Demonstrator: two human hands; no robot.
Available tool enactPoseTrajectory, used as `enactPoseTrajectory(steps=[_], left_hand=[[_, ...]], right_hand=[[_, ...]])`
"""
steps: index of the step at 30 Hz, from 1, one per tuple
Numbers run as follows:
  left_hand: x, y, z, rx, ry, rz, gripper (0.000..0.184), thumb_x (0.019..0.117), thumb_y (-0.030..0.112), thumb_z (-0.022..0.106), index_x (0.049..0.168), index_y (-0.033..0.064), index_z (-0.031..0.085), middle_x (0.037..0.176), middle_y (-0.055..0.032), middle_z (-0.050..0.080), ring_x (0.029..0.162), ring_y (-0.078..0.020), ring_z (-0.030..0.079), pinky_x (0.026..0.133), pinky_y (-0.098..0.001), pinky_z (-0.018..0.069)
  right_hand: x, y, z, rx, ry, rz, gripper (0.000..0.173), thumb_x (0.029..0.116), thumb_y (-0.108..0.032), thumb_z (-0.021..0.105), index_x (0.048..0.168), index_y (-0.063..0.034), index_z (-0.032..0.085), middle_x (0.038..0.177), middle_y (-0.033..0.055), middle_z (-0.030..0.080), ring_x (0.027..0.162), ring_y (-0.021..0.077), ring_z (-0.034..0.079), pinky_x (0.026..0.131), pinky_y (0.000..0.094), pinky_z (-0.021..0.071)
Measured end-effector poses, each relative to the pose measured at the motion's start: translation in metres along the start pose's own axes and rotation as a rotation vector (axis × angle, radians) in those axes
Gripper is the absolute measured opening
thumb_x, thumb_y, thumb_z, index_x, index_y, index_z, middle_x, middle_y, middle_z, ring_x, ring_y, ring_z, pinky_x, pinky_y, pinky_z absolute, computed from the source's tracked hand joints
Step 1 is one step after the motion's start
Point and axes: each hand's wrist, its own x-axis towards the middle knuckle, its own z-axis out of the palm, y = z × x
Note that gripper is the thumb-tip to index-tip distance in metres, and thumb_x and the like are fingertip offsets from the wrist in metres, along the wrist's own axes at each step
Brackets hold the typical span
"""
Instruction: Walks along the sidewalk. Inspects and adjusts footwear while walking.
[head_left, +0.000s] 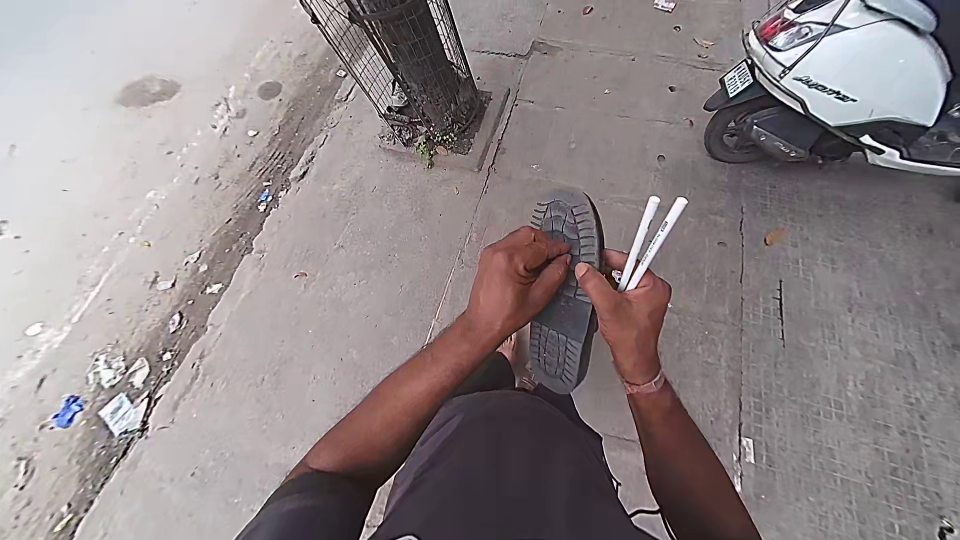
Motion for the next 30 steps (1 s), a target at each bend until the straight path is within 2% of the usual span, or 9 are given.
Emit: enactPoseTrajectory(steps=[5, 8, 10, 12, 14, 16, 19, 24, 30], left_hand=[[0.067, -0.042, 0.037, 0.100, 0.006, 0.044, 0.015, 0.0936, 0.016, 0.070, 0.096, 0.0066, 0.081, 0.094, -0.0059, 0.074, 0.084, -0.0073, 0.070, 0.074, -0.0235, 0.0604], [0.123, -0.080, 0.055, 0.037, -0.039, -0.061, 0.017, 0.0949, 0.021, 0.067, 0.094, 0.0116, 0.081, 0.091, -0.0004, 0.076, 0.080, -0.0025, 0.070, 0.073, -0.0207, 0.0587], [0.167, -0.108, 0.069, -0.052, -0.089, -0.179, 0.017, 0.0939, 0.023, 0.068, 0.092, 0.0127, 0.081, 0.086, 0.0023, 0.075, 0.074, -0.0007, 0.068, 0.070, -0.0199, 0.0574], [0.222, -0.132, 0.079, -0.108, -0.147, -0.277, 0.018, 0.0924, 0.024, 0.067, 0.091, 0.0134, 0.080, 0.082, 0.0032, 0.074, 0.069, -0.0018, 0.067, 0.066, -0.0230, 0.0570], [0.274, -0.154, 0.085, -0.179, -0.186, -0.305, 0.017, 0.0919, 0.024, 0.066, 0.090, 0.0134, 0.080, 0.081, 0.0035, 0.073, 0.068, -0.0025, 0.067, 0.066, -0.0242, 0.0569], [0.320, -0.175, 0.090, -0.253, -0.176, -0.251, 0.017, 0.0931, 0.022, 0.067, 0.090, 0.0117, 0.080, 0.083, 0.0021, 0.074, 0.071, -0.0026, 0.068, 0.068, -0.0232, 0.0581], [0.382, -0.195, 0.093, -0.216, -0.132, -0.154, 0.018, 0.0927, 0.020, 0.065, 0.088, 0.0100, 0.079, 0.085, -0.0001, 0.074, 0.075, -0.0031, 0.067, 0.070, -0.0228, 0.0558], [0.481, -0.234, 0.105, -0.133, -0.139, -0.132, 0.015, 0.0865, 0.020, 0.067, 0.078, 0.0107, 0.075, 0.077, 0.0003, 0.070, 0.070, -0.0056, 0.065, 0.064, -0.0266, 0.0533], [0.601, -0.335, 0.143, -0.080, -0.082, 0.030, 0.016, 0.0847, 0.021, 0.068, 0.075, 0.0085, 0.069, 0.073, -0.0018, 0.065, 0.068, -0.0089, 0.063, 0.060, -0.0276, 0.0528]], right_hand=[[0.076, 0.025, 0.014, -0.088, 0.078, -0.061, 0.017, 0.0777, -0.019, 0.079, 0.088, -0.0057, 0.076, 0.066, -0.0065, 0.065, 0.052, -0.0033, 0.053, 0.047, 0.0162, 0.0444], [0.136, 0.045, 0.029, -0.136, 0.095, -0.115, 0.021, 0.0779, -0.019, 0.079, 0.091, -0.0036, 0.076, 0.072, -0.0023, 0.069, 0.057, -0.0008, 0.058, 0.051, 0.0180, 0.0495], [0.179, 0.058, 0.041, -0.176, 0.109, -0.132, 0.022, 0.0774, -0.020, 0.079, 0.092, -0.0035, 0.077, 0.074, -0.0023, 0.069, 0.059, -0.0009, 0.058, 0.053, 0.0177, 0.0495], [0.231, 0.065, 0.054, -0.186, 0.121, -0.131, 0.022, 0.0765, -0.019, 0.080, 0.092, -0.0040, 0.076, 0.075, -0.0018, 0.069, 0.059, 0.0004, 0.060, 0.053, 0.0189, 0.0513], [0.281, 0.066, 0.065, -0.179, 0.122, -0.138, 0.022, 0.0762, -0.018, 0.080, 0.092, -0.0031, 0.076, 0.075, -0.0004, 0.070, 0.060, 0.0023, 0.062, 0.054, 0.0201, 0.0534], [0.330, 0.066, 0.071, -0.165, 0.098, -0.168, 0.024, 0.0760, -0.017, 0.080, 0.094, -0.0016, 0.076, 0.076, 0.0004, 0.071, 0.061, 0.0029, 0.063, 0.054, 0.0206, 0.0539], [0.395, 0.064, 0.087, -0.104, 0.084, -0.200, 0.022, 0.0752, -0.016, 0.080, 0.092, -0.0022, 0.075, 0.074, -0.0012, 0.069, 0.056, 0.0018, 0.059, 0.050, 0.0194, 0.0502], [0.498, 0.071, 0.113, 0.045, 0.034, -0.150, 0.018, 0.0755, -0.010, 0.077, 0.092, -0.0035, 0.076, 0.066, -0.0019, 0.068, 0.051, 0.0040, 0.059, 0.046, 0.0206, 0.0500], [0.642, 0.122, 0.154, 0.132, -0.027, -0.119, 0.017, 0.0741, -0.007, 0.077, 0.090, -0.0029, 0.076, 0.067, -0.0002, 0.070, 0.052, 0.0051, 0.061, 0.048, 0.0216, 0.0522]])
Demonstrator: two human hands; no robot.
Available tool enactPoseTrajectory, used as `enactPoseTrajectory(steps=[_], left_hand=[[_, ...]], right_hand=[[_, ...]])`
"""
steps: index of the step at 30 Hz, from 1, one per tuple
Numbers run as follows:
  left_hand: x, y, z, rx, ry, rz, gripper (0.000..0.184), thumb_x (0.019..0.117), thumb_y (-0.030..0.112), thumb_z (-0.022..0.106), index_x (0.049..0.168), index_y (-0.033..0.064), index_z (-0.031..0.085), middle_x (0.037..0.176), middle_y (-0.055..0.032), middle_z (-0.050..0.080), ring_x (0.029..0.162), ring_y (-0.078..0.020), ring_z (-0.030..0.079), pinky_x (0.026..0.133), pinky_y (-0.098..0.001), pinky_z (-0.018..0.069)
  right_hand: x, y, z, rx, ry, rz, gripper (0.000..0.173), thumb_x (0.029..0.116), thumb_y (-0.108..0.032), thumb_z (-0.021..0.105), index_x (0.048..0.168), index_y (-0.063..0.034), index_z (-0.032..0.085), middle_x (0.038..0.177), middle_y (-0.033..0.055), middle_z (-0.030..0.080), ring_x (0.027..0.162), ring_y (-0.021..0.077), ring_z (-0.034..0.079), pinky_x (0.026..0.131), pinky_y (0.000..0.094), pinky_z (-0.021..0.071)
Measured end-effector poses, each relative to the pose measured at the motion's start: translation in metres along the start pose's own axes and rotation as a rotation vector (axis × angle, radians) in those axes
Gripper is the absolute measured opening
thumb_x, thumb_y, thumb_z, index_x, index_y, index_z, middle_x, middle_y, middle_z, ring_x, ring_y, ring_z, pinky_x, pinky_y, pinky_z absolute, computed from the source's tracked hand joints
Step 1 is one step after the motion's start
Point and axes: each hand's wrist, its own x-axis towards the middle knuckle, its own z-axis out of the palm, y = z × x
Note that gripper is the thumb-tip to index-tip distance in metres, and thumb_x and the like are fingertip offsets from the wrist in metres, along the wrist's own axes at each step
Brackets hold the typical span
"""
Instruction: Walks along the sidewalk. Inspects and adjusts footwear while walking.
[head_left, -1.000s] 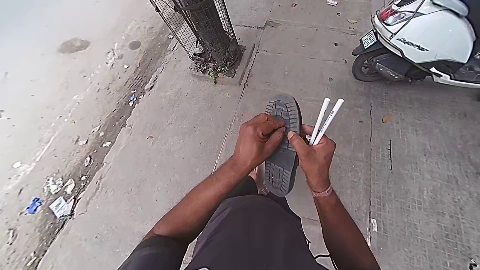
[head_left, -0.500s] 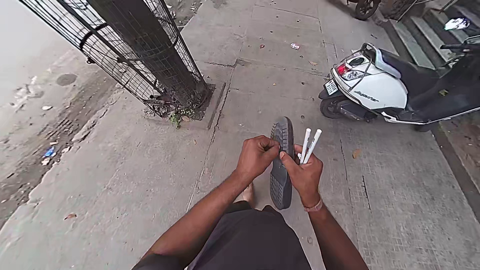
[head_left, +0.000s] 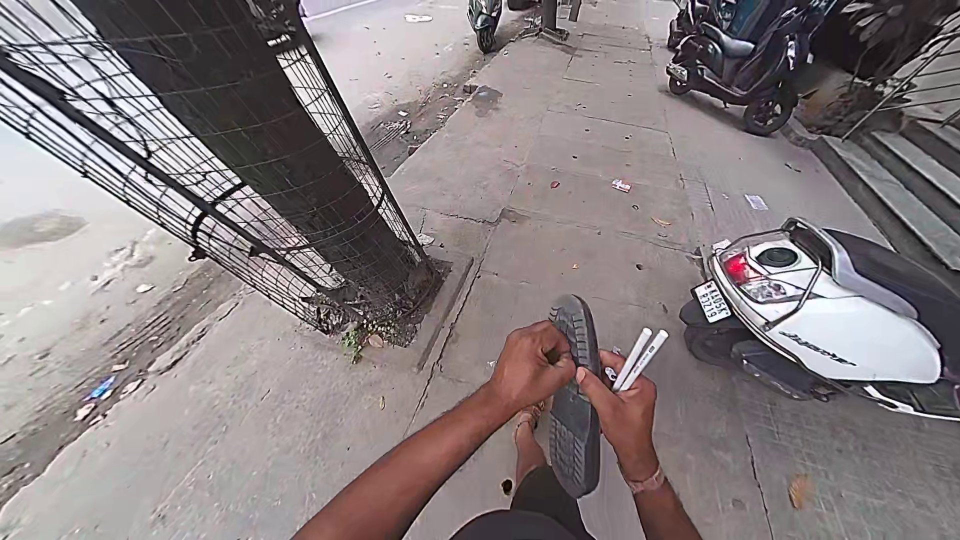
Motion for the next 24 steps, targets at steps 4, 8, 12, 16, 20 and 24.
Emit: enactPoseTrajectory(steps=[4, 8, 12, 16, 20, 24], left_hand=[[0.108, -0.051, -0.005, 0.089, -0.048, -0.002, 0.017, 0.0843, 0.020, 0.068, 0.074, 0.0070, 0.067, 0.073, -0.0043, 0.065, 0.070, -0.0123, 0.063, 0.062, -0.0313, 0.0526], [0.202, -0.084, -0.009, 0.108, -0.096, 0.028, 0.017, 0.0852, 0.020, 0.067, 0.074, 0.0073, 0.066, 0.072, -0.0041, 0.063, 0.069, -0.0122, 0.062, 0.061, -0.0306, 0.0517], [0.272, -0.126, 0.002, 0.095, -0.052, 0.032, 0.017, 0.0841, 0.022, 0.066, 0.073, 0.0088, 0.065, 0.071, -0.0019, 0.063, 0.066, -0.0093, 0.061, 0.059, -0.0278, 0.0517], [0.343, -0.173, 0.017, 0.100, -0.096, 0.018, 0.018, 0.0833, 0.022, 0.066, 0.072, 0.0087, 0.063, 0.070, -0.0026, 0.061, 0.066, -0.0115, 0.060, 0.058, -0.0302, 0.0510], [0.426, -0.226, 0.027, 0.065, -0.181, 0.058, 0.019, 0.0841, 0.021, 0.066, 0.074, 0.0058, 0.063, 0.072, -0.0067, 0.061, 0.068, -0.0163, 0.061, 0.060, -0.0340, 0.0511], [0.522, -0.294, 0.039, 0.018, -0.245, 0.142, 0.020, 0.0845, 0.020, 0.066, 0.073, 0.0036, 0.061, 0.073, -0.0094, 0.060, 0.070, -0.0199, 0.061, 0.062, -0.0371, 0.0514]], right_hand=[[0.115, 0.035, 0.027, 0.042, -0.020, 0.016, 0.016, 0.0745, -0.007, 0.077, 0.090, -0.0026, 0.077, 0.067, 0.0006, 0.070, 0.053, 0.0057, 0.061, 0.049, 0.0221, 0.0521], [0.212, 0.052, 0.041, 0.025, -0.022, 0.004, 0.017, 0.0727, -0.012, 0.078, 0.088, -0.0054, 0.076, 0.065, -0.0023, 0.068, 0.050, 0.0038, 0.058, 0.046, 0.0215, 0.0497], [0.292, 0.076, 0.053, -0.055, -0.029, -0.019, 0.014, 0.0731, -0.016, 0.078, 0.085, -0.0087, 0.076, 0.066, -0.0047, 0.067, 0.051, 0.0019, 0.056, 0.046, 0.0208, 0.0480], [0.367, 0.109, 0.064, -0.145, 0.001, 0.012, 0.017, 0.0722, -0.019, 0.078, 0.086, -0.0096, 0.076, 0.067, -0.0046, 0.067, 0.052, 0.0019, 0.058, 0.048, 0.0220, 0.0497], [0.445, 0.143, 0.081, -0.192, 0.056, 0.037, 0.019, 0.0718, -0.020, 0.078, 0.087, -0.0085, 0.076, 0.067, -0.0045, 0.068, 0.051, 0.0024, 0.058, 0.047, 0.0231, 0.0500], [0.539, 0.182, 0.103, -0.272, 0.106, 0.002, 0.021, 0.0713, -0.020, 0.078, 0.089, -0.0080, 0.076, 0.068, -0.0052, 0.068, 0.052, -0.0001, 0.058, 0.048, 0.0212, 0.0500]])
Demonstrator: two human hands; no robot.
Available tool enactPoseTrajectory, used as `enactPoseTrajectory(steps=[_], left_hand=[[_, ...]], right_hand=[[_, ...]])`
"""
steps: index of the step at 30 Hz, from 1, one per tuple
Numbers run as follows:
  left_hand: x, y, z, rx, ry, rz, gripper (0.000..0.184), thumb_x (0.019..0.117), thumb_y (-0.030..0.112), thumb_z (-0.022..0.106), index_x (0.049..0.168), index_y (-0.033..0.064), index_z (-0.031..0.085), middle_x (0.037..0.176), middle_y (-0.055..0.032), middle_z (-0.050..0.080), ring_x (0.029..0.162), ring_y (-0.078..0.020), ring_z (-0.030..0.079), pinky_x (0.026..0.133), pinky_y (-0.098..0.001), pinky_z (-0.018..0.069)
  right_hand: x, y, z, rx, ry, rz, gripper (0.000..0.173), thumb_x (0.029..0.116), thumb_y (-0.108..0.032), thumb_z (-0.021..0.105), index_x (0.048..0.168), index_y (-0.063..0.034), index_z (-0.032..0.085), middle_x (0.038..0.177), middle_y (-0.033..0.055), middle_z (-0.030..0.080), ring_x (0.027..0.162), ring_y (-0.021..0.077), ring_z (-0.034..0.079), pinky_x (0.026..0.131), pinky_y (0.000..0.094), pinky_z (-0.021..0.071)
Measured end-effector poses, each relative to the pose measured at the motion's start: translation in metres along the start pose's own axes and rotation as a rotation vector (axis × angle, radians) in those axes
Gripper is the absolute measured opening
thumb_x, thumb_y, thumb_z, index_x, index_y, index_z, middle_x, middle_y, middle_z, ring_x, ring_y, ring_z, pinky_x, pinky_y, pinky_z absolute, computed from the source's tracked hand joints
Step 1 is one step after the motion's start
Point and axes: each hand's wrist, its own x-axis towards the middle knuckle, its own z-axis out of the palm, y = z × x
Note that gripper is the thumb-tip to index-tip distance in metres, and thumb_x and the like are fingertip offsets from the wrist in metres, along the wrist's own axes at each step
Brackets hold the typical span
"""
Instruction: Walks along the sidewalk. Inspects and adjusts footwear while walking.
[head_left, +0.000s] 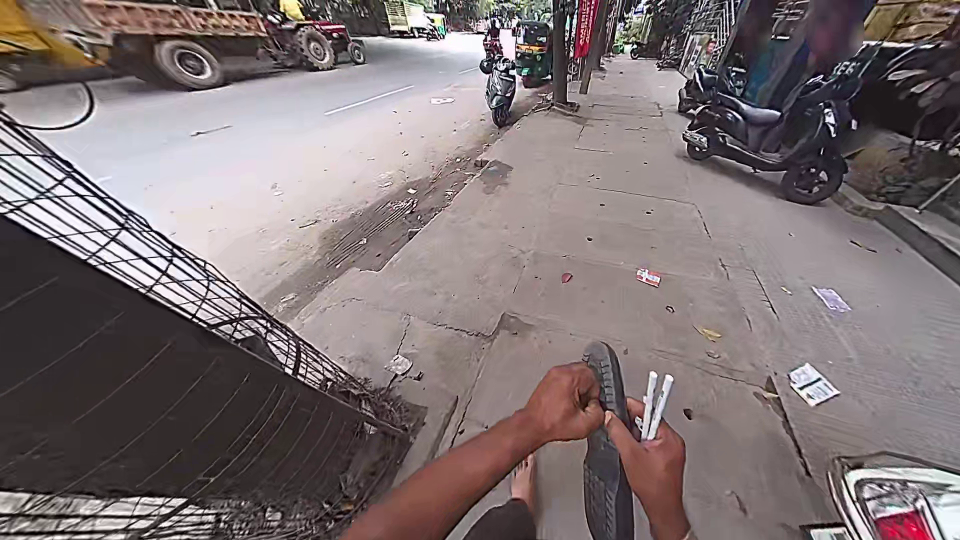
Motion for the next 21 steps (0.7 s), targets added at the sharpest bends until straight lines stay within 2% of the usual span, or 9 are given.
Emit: enactPoseTrajectory(steps=[3, 7, 12, 15, 17, 19, 21], left_hand=[[0.072, -0.052, -0.014, -0.021, -0.023, 0.068, 0.021, 0.0839, 0.019, 0.067, 0.073, 0.0026, 0.060, 0.074, -0.0112, 0.061, 0.071, -0.0227, 0.063, 0.064, -0.0393, 0.0526], [0.155, -0.105, -0.037, -0.052, -0.047, 0.151, 0.024, 0.0845, 0.018, 0.067, 0.070, 0.0022, 0.056, 0.077, -0.0130, 0.061, 0.074, -0.0241, 0.063, 0.067, -0.0388, 0.0533], [0.233, -0.168, -0.062, -0.140, 0.014, 0.091, 0.021, 0.0840, 0.015, 0.066, 0.071, 0.0005, 0.060, 0.077, -0.0134, 0.063, 0.074, -0.0228, 0.064, 0.067, -0.0383, 0.0535], [0.269, -0.213, -0.071, -0.271, 0.087, -0.108, 0.016, 0.0844, 0.013, 0.066, 0.076, -0.0008, 0.066, 0.077, -0.0103, 0.066, 0.068, -0.0158, 0.062, 0.062, -0.0331, 0.0516], [0.293, -0.245, -0.076, -0.405, 0.095, -0.333, 0.011, 0.0843, 0.011, 0.066, 0.082, 0.0007, 0.068, 0.078, -0.0073, 0.070, 0.066, -0.0136, 0.068, 0.063, -0.0333, 0.0580], [0.315, -0.279, -0.076, -0.601, 0.114, -0.558, 0.004, 0.0845, 0.006, 0.067, 0.084, 0.0018, 0.067, 0.081, -0.0077, 0.074, 0.068, -0.0181, 0.073, 0.069, -0.0384, 0.0645], [0.345, -0.310, -0.078, -0.804, 0.212, -0.737, 0.006, 0.0847, 0.002, 0.067, 0.081, 0.0029, 0.062, 0.081, -0.0091, 0.073, 0.067, -0.0218, 0.074, 0.069, -0.0417, 0.0655]], right_hand=[[0.074, 0.009, 0.029, -0.042, 0.035, 0.001, 0.022, 0.0702, -0.018, 0.080, 0.087, -0.0053, 0.076, 0.066, -0.0039, 0.067, 0.052, -0.0005, 0.056, 0.049, 0.0209, 0.0485], [0.163, 0.018, 0.062, -0.142, 0.090, -0.053, 0.027, 0.0696, -0.023, 0.080, 0.088, -0.0031, 0.075, 0.068, -0.0040, 0.066, 0.054, -0.0035, 0.053, 0.051, 0.0181, 0.0460], [0.258, 0.035, 0.100, -0.135, 0.060, -0.038, 0.024, 0.0724, -0.021, 0.079, 0.085, -0.0013, 0.073, 0.067, -0.0035, 0.065, 0.055, -0.0047, 0.054, 0.052, 0.0167, 0.0462], [0.319, 0.061, 0.114, -0.075, 0.038, 0.042, 0.016, 0.0743, -0.011, 0.079, 0.085, -0.0013, 0.073, 0.064, -0.0052, 0.064, 0.053, -0.0054, 0.054, 0.051, 0.0157, 0.0474], [0.363, 0.088, 0.120, -0.051, 0.041, 0.100, 0.015, 0.0740, -0.007, 0.079, 0.086, -0.0002, 0.073, 0.066, -0.0044, 0.068, 0.055, -0.0049, 0.059, 0.054, 0.0160, 0.0521], [0.409, 0.126, 0.121, -0.053, 0.045, 0.145, 0.017, 0.0737, -0.006, 0.080, 0.087, 0.0003, 0.072, 0.067, -0.0030, 0.068, 0.056, -0.0026, 0.061, 0.056, 0.0182, 0.0542], [0.467, 0.156, 0.123, -0.071, 0.037, 0.188, 0.018, 0.0755, -0.008, 0.081, 0.089, 0.0012, 0.072, 0.069, -0.0009, 0.069, 0.058, -0.0003, 0.063, 0.059, 0.0211, 0.0563]])
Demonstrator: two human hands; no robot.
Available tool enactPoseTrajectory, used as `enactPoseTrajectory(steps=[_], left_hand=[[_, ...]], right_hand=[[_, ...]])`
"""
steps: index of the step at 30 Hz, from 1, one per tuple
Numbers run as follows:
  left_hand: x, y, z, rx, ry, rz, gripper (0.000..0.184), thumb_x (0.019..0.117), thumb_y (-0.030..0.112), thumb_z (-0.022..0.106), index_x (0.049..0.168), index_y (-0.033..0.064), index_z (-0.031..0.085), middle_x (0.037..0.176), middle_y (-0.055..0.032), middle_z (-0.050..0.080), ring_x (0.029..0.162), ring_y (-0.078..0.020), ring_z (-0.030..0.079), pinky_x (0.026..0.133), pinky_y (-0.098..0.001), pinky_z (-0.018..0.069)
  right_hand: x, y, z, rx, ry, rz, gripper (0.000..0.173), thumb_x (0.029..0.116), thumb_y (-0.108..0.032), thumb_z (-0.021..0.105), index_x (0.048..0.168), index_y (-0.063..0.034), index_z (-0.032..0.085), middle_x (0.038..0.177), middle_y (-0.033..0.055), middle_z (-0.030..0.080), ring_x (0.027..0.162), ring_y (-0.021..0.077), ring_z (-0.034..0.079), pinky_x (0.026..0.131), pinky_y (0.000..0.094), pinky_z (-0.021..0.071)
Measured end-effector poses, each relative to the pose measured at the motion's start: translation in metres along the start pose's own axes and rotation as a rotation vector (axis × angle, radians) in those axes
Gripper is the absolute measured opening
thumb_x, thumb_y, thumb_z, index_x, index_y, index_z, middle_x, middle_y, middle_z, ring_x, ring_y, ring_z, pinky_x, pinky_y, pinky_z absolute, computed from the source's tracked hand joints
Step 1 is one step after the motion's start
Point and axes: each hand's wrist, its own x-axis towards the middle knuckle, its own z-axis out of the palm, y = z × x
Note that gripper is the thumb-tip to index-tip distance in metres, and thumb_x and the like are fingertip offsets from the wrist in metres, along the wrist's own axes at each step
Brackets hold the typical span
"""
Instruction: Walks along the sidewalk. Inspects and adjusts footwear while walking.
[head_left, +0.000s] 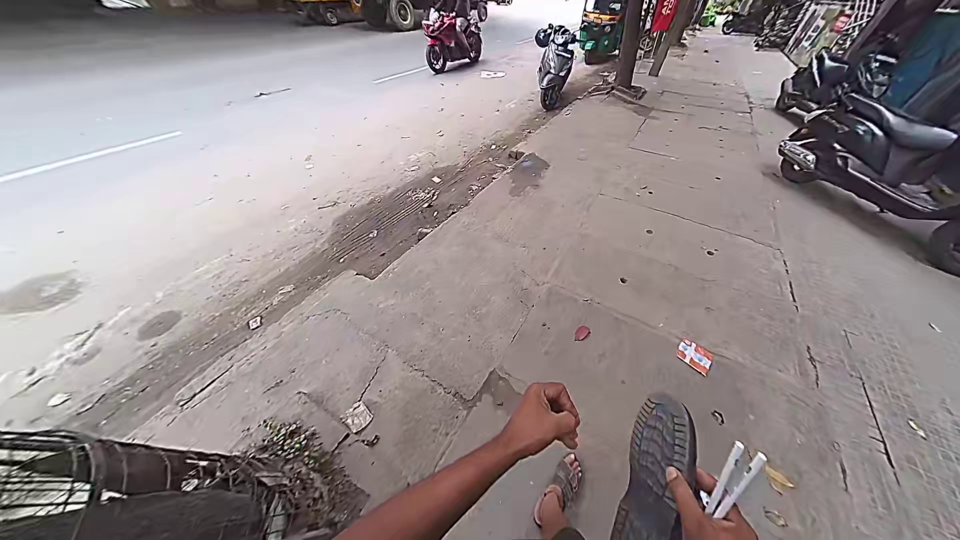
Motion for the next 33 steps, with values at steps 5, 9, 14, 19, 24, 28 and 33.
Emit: enactPoseTrajectory(steps=[5, 9, 14, 19, 24, 28, 33], left_hand=[[0.093, 0.027, -0.006, -0.214, 0.178, -0.100, 0.015, 0.0836, -0.002, 0.070, 0.085, 0.0049, 0.058, 0.079, -0.0084, 0.072, 0.065, -0.0225, 0.072, 0.066, -0.0423, 0.0650], [0.154, 0.073, -0.008, -0.287, 0.231, 0.018, 0.045, 0.0860, -0.006, 0.070, 0.128, -0.0022, 0.055, 0.087, -0.0108, 0.072, 0.072, -0.0247, 0.074, 0.073, -0.0440, 0.0659], [0.228, 0.101, -0.022, -0.370, 0.123, 0.294, 0.024, 0.0953, -0.003, 0.064, 0.119, -0.0040, 0.069, 0.096, -0.0091, 0.075, 0.082, -0.0205, 0.075, 0.080, -0.0428, 0.0650], [0.323, 0.125, -0.050, -0.458, -0.023, 0.410, 0.025, 0.0960, -0.001, 0.066, 0.120, 0.0021, 0.072, 0.098, -0.0084, 0.075, 0.084, -0.0198, 0.074, 0.081, -0.0420, 0.0644], [0.448, 0.145, -0.095, -0.476, -0.083, 0.425, 0.025, 0.0968, -0.001, 0.065, 0.121, 0.0021, 0.071, 0.099, -0.0085, 0.075, 0.086, -0.0208, 0.075, 0.082, -0.0433, 0.0646], [0.539, 0.177, -0.122, -0.462, -0.150, 0.409, 0.025, 0.0984, 0.000, 0.063, 0.122, 0.0014, 0.070, 0.100, -0.0088, 0.075, 0.088, -0.0215, 0.075, 0.082, -0.0433, 0.0650], [0.644, 0.207, -0.137, -0.346, -0.178, 0.356, 0.022, 0.0979, 0.000, 0.064, 0.119, -0.0001, 0.069, 0.101, -0.0092, 0.075, 0.087, -0.0203, 0.076, 0.080, -0.0401, 0.0652]], right_hand=[[0.127, 0.000, 0.007, -0.087, 0.081, -0.006, 0.020, 0.0725, -0.008, 0.081, 0.087, 0.0013, 0.071, 0.066, -0.0036, 0.065, 0.054, -0.0056, 0.056, 0.053, 0.0148, 0.0497], [0.224, -0.003, 0.032, -0.105, 0.063, -0.060, 0.024, 0.0731, -0.010, 0.082, 0.091, 0.0022, 0.071, 0.070, -0.0038, 0.067, 0.058, -0.0074, 0.058, 0.056, 0.0125, 0.0506], [0.312, -0.016, 0.077, -0.036, -0.002, -0.123, 0.024, 0.0754, -0.006, 0.080, 0.095, 0.0038, 0.071, 0.079, -0.0021, 0.071, 0.066, -0.0055, 0.063, 0.062, 0.0131, 0.0544], [0.399, -0.006, 0.144, -0.035, -0.070, -0.160, 0.022, 0.0761, -0.007, 0.080, 0.094, 0.0036, 0.071, 0.075, -0.0042, 0.070, 0.061, -0.0062, 0.060, 0.059, 0.0129, 0.0527], [0.501, -0.004, 0.209, -0.117, -0.051, -0.159, 0.021, 0.0763, -0.008, 0.079, 0.093, 0.0024, 0.072, 0.074, -0.0040, 0.069, 0.060, -0.0063, 0.060, 0.058, 0.0128, 0.0519], [0.582, -0.022, 0.246, -0.176, -0.034, -0.154, 0.023, 0.0773, -0.009, 0.079, 0.095, 0.0028, 0.073, 0.075, -0.0035, 0.070, 0.062, -0.0070, 0.061, 0.060, 0.0122, 0.0528], [0.674, -0.037, 0.284, -0.155, 0.026, -0.121, 0.023, 0.0763, -0.005, 0.078, 0.096, 0.0046, 0.071, 0.076, -0.0034, 0.070, 0.062, -0.0070, 0.061, 0.060, 0.0117, 0.0534]])
